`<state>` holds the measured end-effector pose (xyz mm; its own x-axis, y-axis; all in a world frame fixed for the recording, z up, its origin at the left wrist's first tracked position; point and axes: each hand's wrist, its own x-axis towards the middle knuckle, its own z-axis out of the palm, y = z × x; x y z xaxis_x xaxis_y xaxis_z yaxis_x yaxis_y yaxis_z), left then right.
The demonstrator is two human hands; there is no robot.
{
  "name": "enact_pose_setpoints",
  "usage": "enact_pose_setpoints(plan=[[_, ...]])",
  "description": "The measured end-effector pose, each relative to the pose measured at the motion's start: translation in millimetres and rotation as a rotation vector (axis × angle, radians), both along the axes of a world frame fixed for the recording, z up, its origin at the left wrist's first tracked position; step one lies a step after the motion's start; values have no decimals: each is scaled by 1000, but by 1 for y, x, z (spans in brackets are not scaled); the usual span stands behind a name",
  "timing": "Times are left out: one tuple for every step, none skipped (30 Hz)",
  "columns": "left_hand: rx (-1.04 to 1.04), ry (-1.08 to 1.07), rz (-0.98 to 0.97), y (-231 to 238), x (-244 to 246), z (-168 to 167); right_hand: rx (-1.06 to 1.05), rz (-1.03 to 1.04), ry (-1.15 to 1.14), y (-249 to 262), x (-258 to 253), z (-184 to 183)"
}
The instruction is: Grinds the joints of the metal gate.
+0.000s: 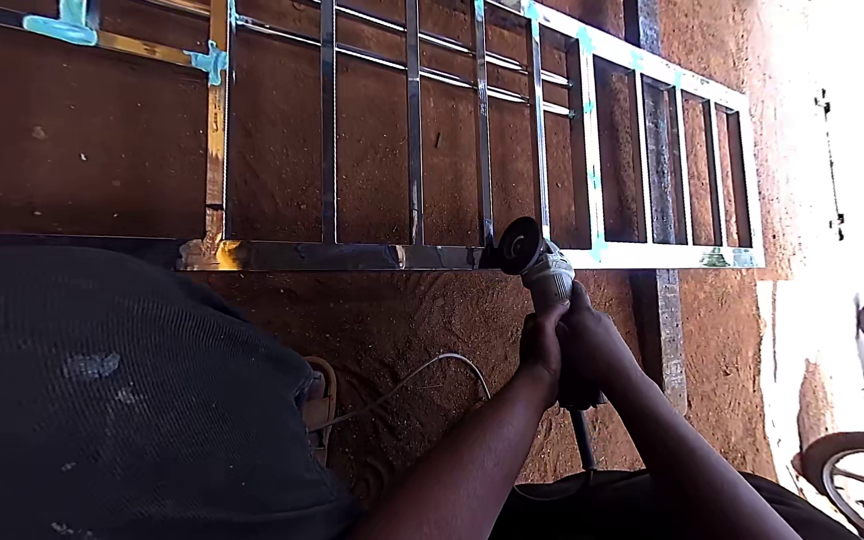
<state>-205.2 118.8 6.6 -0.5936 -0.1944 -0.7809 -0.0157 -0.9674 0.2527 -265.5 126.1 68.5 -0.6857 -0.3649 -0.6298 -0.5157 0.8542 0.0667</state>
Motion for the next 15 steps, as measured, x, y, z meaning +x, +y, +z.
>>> enact_pose_setpoints(plan=[[3,-24,8,2,-1,0,-8,8,-17,1,-1,0],[2,-45,26,3,-1,-1,-28,24,-39,2,-3,-2],[-1,-67,49,4,-1,-1,-50,39,-61,4,-3,-4],[-2,-80,72,5,0,-1,-64,55,-74,6,-4,-6],[-3,-82,84,5,0,-2,-73,62,-79,7,-3,-7],[1,-68,79,5,2,-3,-70,57,-76,6,-2,-8],[1,-43,57,4,3,-3,-55,43,-65,5,-1,-6],[-5,-8,28,2,4,-2,-34,29,-43,4,0,-4],[-8,30,6,1,4,-1,-8,18,-18,3,0,-1],[-2,61,-10,0,3,1,14,6,-3,2,-1,2],[10,81,-18,0,3,2,28,-3,7,2,-3,4],[21,75,-4,1,2,4,24,1,7,3,-5,4],[26,55,17,1,1,5,4,17,0,4,-7,3],[20,29,39,2,-1,4,-20,41,-14,5,-9,1],[12,4,56,2,-1,3,-46,65,-26,5,-11,-2]])
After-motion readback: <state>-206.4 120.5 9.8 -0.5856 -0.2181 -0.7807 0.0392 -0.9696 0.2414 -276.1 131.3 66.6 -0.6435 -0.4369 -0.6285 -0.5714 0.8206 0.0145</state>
